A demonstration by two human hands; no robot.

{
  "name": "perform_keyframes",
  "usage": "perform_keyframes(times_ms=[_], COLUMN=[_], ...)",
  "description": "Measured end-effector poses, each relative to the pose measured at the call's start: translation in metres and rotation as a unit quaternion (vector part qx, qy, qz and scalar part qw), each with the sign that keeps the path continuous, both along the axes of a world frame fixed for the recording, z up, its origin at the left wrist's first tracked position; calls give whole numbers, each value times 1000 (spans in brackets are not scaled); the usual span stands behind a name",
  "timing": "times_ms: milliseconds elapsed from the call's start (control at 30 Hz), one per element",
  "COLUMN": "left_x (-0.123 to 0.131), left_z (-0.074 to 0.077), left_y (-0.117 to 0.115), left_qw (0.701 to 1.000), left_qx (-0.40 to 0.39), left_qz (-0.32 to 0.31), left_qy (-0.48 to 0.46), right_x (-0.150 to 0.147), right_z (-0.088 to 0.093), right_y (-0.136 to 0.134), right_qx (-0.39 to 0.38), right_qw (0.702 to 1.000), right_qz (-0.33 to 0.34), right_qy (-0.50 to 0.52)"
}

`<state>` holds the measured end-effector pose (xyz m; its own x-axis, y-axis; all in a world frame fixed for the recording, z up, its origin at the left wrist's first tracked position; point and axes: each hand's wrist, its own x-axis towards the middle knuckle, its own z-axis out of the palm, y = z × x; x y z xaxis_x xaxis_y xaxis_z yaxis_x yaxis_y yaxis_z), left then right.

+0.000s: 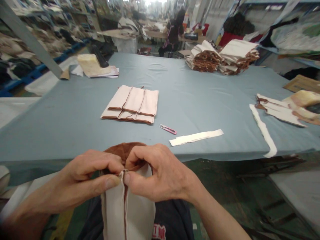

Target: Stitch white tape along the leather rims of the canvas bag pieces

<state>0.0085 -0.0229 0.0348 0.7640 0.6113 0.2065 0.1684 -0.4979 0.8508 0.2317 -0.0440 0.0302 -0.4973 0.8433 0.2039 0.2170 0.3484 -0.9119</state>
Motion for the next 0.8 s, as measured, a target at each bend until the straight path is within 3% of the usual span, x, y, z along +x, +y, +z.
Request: perform_keyframes(times_ms=[133,400,633,800], left_x=[-2,2,1,2], left_z=[-3,-12,-12,-10], left_y=[-1,-6,-5,-2], left_qw=[995,957,932,953], left_qx=[91,265,336,280], left_qz=[20,58,65,61], left_qy=[43,104,117,96], right_x=[0,-6,-9,-10], right_z=[-9,-17,-22,-25], right_y=[1,-1,-3,-4], right_qx=[-14,-14,-41,-33], right_qw=[1000,999,998,997], right_qz=[-8,-43,-51,-63], right_qy=[3,5,14,0])
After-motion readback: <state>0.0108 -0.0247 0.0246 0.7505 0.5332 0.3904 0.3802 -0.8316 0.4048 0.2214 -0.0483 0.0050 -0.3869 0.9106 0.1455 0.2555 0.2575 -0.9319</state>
